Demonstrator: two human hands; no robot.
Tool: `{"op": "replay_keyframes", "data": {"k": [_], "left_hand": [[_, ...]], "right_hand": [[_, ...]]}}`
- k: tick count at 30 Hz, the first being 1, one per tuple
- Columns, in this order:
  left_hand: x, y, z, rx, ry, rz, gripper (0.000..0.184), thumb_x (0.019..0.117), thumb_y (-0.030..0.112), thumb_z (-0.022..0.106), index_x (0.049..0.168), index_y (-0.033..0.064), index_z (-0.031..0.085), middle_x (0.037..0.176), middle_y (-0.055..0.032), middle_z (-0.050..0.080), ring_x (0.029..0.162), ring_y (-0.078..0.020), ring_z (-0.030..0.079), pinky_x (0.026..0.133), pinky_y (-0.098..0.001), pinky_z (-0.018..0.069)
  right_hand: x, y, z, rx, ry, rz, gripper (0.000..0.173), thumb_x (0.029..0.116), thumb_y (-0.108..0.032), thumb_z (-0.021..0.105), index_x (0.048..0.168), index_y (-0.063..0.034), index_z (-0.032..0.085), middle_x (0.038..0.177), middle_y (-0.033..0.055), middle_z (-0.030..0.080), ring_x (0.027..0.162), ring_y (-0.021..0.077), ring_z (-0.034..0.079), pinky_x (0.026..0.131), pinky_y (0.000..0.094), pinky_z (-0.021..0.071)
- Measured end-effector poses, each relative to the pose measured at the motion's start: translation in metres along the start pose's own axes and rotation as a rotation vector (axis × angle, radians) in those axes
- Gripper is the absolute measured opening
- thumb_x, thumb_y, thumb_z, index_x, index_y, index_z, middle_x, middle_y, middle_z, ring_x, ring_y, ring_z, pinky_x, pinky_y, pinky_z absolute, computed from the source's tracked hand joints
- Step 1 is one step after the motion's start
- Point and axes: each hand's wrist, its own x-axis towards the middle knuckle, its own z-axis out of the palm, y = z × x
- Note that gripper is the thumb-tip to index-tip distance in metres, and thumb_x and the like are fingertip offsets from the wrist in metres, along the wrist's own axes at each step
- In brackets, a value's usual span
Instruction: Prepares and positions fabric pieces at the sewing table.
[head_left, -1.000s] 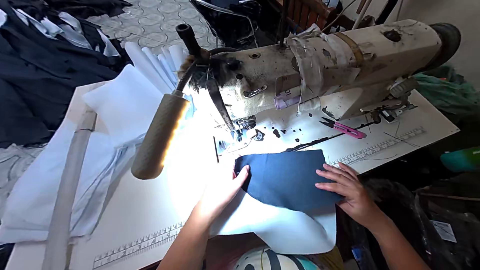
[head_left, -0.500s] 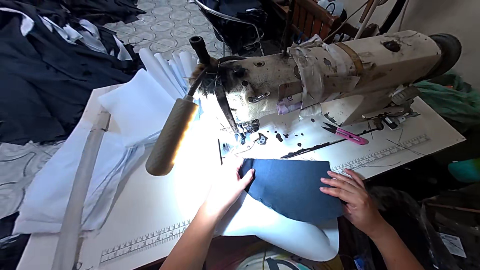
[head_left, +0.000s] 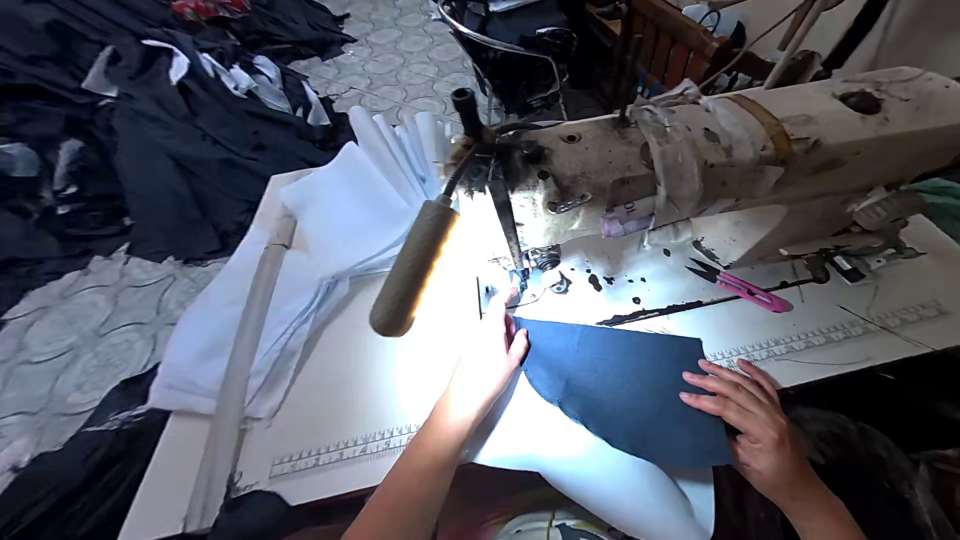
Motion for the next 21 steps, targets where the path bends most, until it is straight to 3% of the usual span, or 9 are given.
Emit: {"op": "replay_keyframes", "data": {"k": [4, 6, 9, 11, 13, 16, 17, 19, 21], "left_hand": [[0.002, 0.0, -0.001, -0.005, -0.004, -0.011, 0.054, 0.0959, 0.009, 0.059, 0.147, -0.0031, 0.045, 0.088, -0.0099, 0.064, 0.073, -0.0161, 0.059, 0.069, -0.0304, 0.0502], [0.002, 0.0, -0.001, 0.032, -0.002, 0.026, 0.037, 0.0971, 0.008, 0.059, 0.132, -0.0056, 0.056, 0.093, -0.0146, 0.066, 0.079, -0.0214, 0.063, 0.074, -0.0347, 0.0523], [0.001, -0.002, 0.002, 0.125, 0.034, 0.106, 0.021, 0.0989, 0.007, 0.057, 0.108, -0.0051, 0.071, 0.104, -0.0224, 0.07, 0.097, -0.0333, 0.069, 0.089, -0.0445, 0.0544], [0.001, -0.002, 0.0, 0.136, 0.023, 0.102, 0.021, 0.1006, 0.009, 0.057, 0.109, -0.0048, 0.071, 0.106, -0.0221, 0.07, 0.098, -0.0333, 0.07, 0.09, -0.0444, 0.0543], [0.004, -0.003, -0.004, 0.093, 0.007, 0.08, 0.022, 0.1008, 0.01, 0.058, 0.11, -0.006, 0.069, 0.103, -0.0216, 0.07, 0.095, -0.0311, 0.069, 0.088, -0.0423, 0.0537], [0.006, -0.002, -0.005, 0.091, -0.008, 0.052, 0.022, 0.101, 0.011, 0.057, 0.107, -0.0054, 0.07, 0.101, -0.0213, 0.07, 0.095, -0.0305, 0.068, 0.088, -0.0415, 0.0529], [0.005, -0.002, -0.004, 0.136, -0.001, 0.067, 0.022, 0.1011, 0.012, 0.057, 0.106, -0.0046, 0.071, 0.1, -0.0216, 0.07, 0.095, -0.0322, 0.069, 0.087, -0.0434, 0.0535], [-0.001, -0.006, 0.0, 0.294, 0.084, 0.201, 0.023, 0.0981, 0.016, 0.061, 0.101, -0.002, 0.075, 0.099, -0.0202, 0.07, 0.094, -0.0358, 0.07, 0.082, -0.0483, 0.0563], [-0.006, -0.015, 0.002, 0.397, 0.141, 0.36, 0.033, 0.0965, 0.03, 0.061, 0.101, 0.0008, 0.077, 0.112, -0.0168, 0.073, 0.106, -0.0364, 0.071, 0.088, -0.0537, 0.0558]], "right_hand": [[0.0, 0.0, 0.001, -0.016, -0.007, -0.01, 0.026, 0.1026, -0.023, 0.046, 0.106, -0.0254, 0.072, 0.12, -0.0044, 0.072, 0.135, 0.0102, 0.051, 0.122, 0.0358, 0.0185], [0.0, 0.001, 0.0, -0.033, -0.019, -0.03, 0.025, 0.102, -0.025, 0.045, 0.107, -0.0257, 0.07, 0.121, -0.0039, 0.071, 0.136, 0.011, 0.051, 0.122, 0.0365, 0.018], [0.001, 0.003, -0.005, -0.076, -0.104, -0.061, 0.044, 0.0986, -0.06, 0.042, 0.115, -0.0283, 0.066, 0.128, -0.004, 0.067, 0.139, 0.0117, 0.047, 0.122, 0.0394, 0.0155], [0.002, 0.003, -0.01, -0.064, -0.162, -0.054, 0.069, 0.0916, -0.082, 0.034, 0.119, -0.0272, 0.067, 0.13, -0.0024, 0.066, 0.141, 0.0122, 0.045, 0.123, 0.0424, 0.0139], [0.005, 0.005, -0.013, -0.037, -0.194, -0.042, 0.082, 0.0882, -0.087, 0.023, 0.119, -0.0268, 0.068, 0.131, -0.0027, 0.066, 0.142, 0.0112, 0.044, 0.123, 0.0436, 0.0118], [0.008, 0.005, -0.017, 0.039, -0.227, -0.014, 0.087, 0.0916, -0.083, 0.011, 0.119, -0.0251, 0.07, 0.13, -0.0018, 0.068, 0.143, 0.0118, 0.043, 0.124, 0.0462, 0.0088], [0.009, 0.004, -0.017, 0.06, -0.225, 0.004, 0.084, 0.095, -0.079, 0.013, 0.117, -0.0237, 0.072, 0.128, -0.0009, 0.069, 0.142, 0.0122, 0.045, 0.124, 0.0472, 0.0088], [0.011, 0.002, -0.014, 0.021, -0.179, 0.025, 0.065, 0.1005, -0.07, 0.03, 0.109, -0.0235, 0.074, 0.121, -0.0017, 0.072, 0.137, 0.0107, 0.051, 0.123, 0.0455, 0.0121], [0.015, 0.005, -0.009, -0.078, -0.145, -0.001, 0.051, 0.0988, -0.067, 0.044, 0.104, -0.0252, 0.072, 0.116, -0.0023, 0.072, 0.132, 0.011, 0.054, 0.122, 0.0453, 0.0156]]}}
